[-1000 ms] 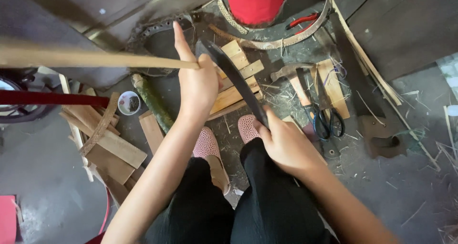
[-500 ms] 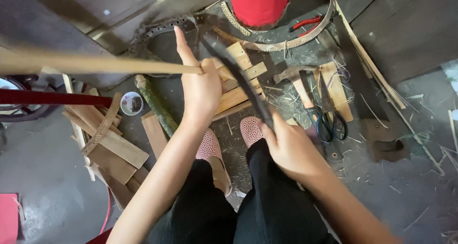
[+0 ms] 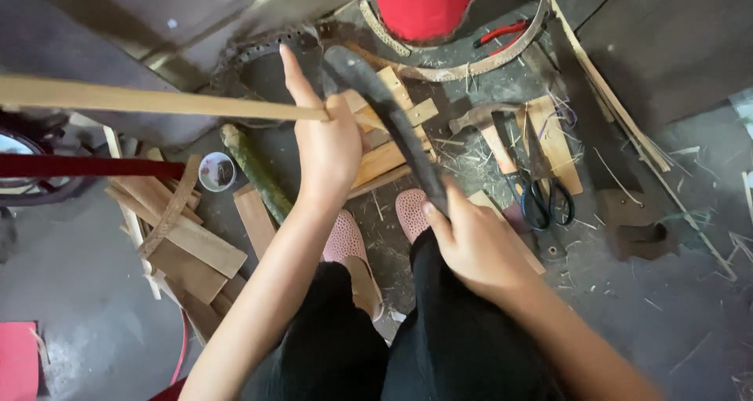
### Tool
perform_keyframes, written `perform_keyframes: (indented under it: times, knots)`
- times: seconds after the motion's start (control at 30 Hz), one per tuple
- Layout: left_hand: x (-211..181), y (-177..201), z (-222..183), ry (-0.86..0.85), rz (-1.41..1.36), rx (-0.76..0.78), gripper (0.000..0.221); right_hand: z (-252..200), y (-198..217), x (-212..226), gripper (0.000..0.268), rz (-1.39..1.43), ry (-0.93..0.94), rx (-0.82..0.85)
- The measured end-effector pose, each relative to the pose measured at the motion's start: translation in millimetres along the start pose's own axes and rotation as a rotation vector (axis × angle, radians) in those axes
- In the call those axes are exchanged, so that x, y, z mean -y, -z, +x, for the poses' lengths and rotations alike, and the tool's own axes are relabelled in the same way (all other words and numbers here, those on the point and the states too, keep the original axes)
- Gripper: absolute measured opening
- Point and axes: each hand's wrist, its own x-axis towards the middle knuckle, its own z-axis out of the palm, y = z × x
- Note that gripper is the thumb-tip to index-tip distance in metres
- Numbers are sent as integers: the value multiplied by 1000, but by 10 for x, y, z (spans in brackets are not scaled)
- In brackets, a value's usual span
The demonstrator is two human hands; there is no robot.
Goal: Shaping a thin wooden strip by shaving it with a curved blade
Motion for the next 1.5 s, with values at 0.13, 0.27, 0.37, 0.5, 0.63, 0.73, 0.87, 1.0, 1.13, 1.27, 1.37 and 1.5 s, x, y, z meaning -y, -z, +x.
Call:
perform_keyframes:
  times: [0.13, 0.27, 0.37, 0.5, 0.63, 0.73, 0.87, 1.0, 1.13, 1.27, 1.37, 1.5]
  knots:
    - [-19, -3, 0, -57, -32, -15, 86, 64, -77, -88, 50, -119, -37, 85]
    - [62, -28, 26, 72, 27, -57, 77, 50, 44, -4, 49, -65, -71, 111]
    - [49, -57, 28, 63, 76, -71, 72, 64, 73, 59, 53, -14, -181, 203]
    - [8, -57, -2, 60, 66, -87, 73, 135, 15, -34, 55, -153, -224, 311]
    - [98, -63, -12, 70, 138, -79, 73, 36, 86, 82, 55, 21, -177, 208]
    - [47, -38, 56, 78, 97, -87, 74, 163, -51, -34, 58, -157, -221, 300]
    - [99, -56, 4, 65, 151, -85, 75, 67, -20, -61, 54, 12, -169, 222]
    - [121, -53, 41, 39, 180, -84, 72, 33, 83, -55, 53, 23, -123, 103]
    - [-40, -28, 72, 24, 115, -23, 79, 170, -18, -409, 28, 160, 75, -19]
    - [-47, -100, 113, -35, 149, 36, 79, 62, 116, -363, 42, 109, -65, -84]
    - [-40, -160, 130, -49, 130, 48, 78, 28, 238, -226, 39, 139, -94, -42]
    - [-18, -225, 123, -86, 119, 66, 81, 143, 92, -319, 32, 244, 126, -10]
